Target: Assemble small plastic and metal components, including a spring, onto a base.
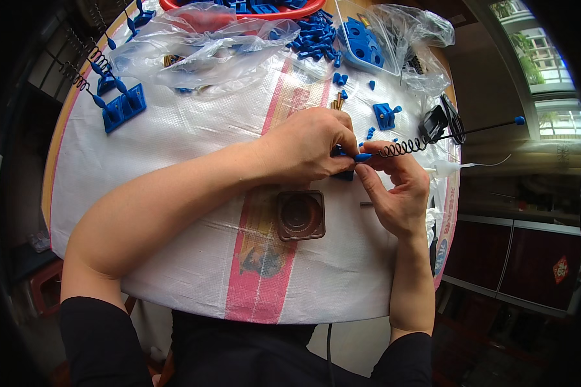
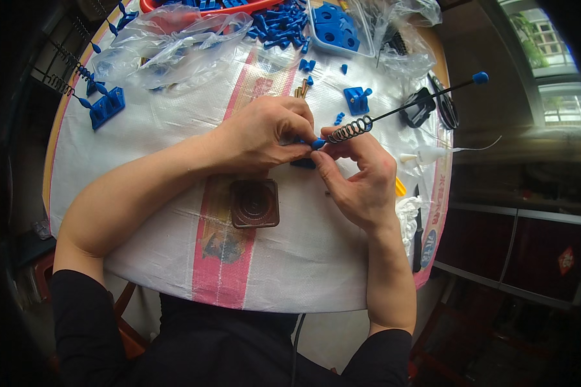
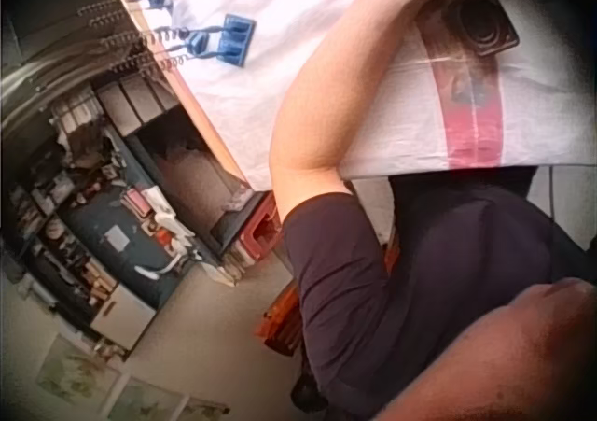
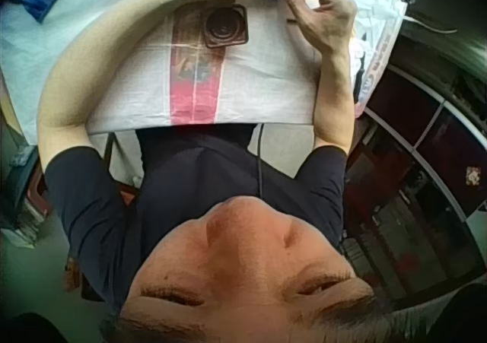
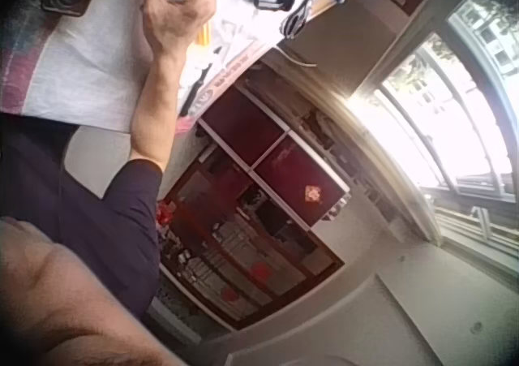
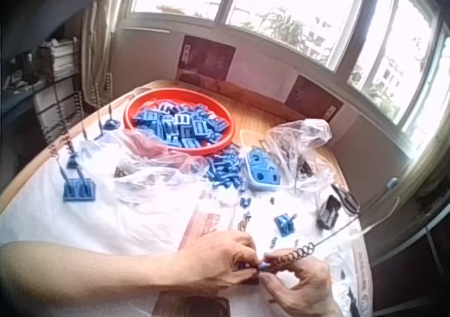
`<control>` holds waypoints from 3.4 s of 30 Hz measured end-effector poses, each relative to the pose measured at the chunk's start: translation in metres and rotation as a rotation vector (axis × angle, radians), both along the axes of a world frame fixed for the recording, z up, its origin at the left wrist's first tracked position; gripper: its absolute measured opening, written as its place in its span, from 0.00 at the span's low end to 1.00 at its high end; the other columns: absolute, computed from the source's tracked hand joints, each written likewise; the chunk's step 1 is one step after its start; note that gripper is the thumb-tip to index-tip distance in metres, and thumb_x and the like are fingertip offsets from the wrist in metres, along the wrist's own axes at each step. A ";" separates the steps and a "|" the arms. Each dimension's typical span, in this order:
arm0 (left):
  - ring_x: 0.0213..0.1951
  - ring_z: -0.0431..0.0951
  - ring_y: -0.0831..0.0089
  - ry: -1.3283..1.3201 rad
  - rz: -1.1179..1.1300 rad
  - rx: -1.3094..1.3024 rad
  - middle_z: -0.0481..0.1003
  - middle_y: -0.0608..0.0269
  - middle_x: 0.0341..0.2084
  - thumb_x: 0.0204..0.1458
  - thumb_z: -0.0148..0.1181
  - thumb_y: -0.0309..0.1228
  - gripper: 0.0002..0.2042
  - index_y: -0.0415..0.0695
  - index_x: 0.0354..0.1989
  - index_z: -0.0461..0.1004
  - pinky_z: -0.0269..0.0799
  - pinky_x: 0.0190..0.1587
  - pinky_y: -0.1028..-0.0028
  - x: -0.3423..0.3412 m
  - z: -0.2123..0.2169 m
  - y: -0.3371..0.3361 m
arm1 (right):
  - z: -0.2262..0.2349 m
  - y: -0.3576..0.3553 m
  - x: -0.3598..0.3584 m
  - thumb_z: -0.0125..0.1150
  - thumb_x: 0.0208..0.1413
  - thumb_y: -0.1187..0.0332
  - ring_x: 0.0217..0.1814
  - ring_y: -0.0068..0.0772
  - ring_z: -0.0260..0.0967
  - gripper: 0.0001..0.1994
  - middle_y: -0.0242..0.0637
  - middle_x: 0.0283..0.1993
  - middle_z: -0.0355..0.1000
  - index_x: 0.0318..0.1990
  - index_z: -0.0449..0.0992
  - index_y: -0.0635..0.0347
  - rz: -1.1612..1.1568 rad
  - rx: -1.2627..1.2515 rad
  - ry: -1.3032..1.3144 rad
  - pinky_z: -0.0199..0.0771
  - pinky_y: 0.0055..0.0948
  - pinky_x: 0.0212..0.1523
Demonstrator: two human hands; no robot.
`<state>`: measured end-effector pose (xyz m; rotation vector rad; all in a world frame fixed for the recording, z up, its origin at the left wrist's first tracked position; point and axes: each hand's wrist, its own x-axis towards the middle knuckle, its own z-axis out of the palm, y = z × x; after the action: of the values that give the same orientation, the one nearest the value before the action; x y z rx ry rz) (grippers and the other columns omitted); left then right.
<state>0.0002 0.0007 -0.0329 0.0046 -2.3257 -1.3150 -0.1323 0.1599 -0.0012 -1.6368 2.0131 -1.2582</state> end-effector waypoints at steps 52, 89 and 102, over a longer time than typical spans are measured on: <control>0.35 0.75 0.78 -0.128 -0.038 0.139 0.75 0.64 0.33 0.51 0.65 0.22 0.04 0.36 0.35 0.80 0.70 0.38 0.78 -0.001 0.003 0.005 | 0.018 0.004 -0.018 0.62 0.48 0.78 0.26 0.16 0.66 0.08 0.31 0.30 0.74 0.38 0.80 0.63 -0.027 -0.269 0.148 0.67 0.18 0.27; 0.44 0.77 0.71 -0.020 0.033 0.079 0.77 0.58 0.38 0.50 0.66 0.19 0.08 0.38 0.39 0.82 0.75 0.50 0.72 0.001 0.047 0.002 | 0.040 0.074 -0.051 0.57 0.58 0.78 0.36 0.21 0.75 0.05 0.35 0.33 0.76 0.39 0.77 0.68 -0.093 -0.221 0.111 0.76 0.19 0.39; 0.42 0.75 0.75 0.024 0.325 0.034 0.75 0.60 0.40 0.55 0.63 0.22 0.08 0.36 0.42 0.80 0.73 0.45 0.75 0.077 0.089 -0.003 | 0.047 0.023 -0.014 0.63 0.45 0.79 0.26 0.39 0.73 0.05 0.39 0.26 0.69 0.29 0.74 0.63 0.243 -0.148 0.134 0.71 0.33 0.27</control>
<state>0.0775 -0.0023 0.0561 0.3604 -2.1690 -1.1812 -0.1466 0.1832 0.0453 -2.0137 1.7594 -1.2638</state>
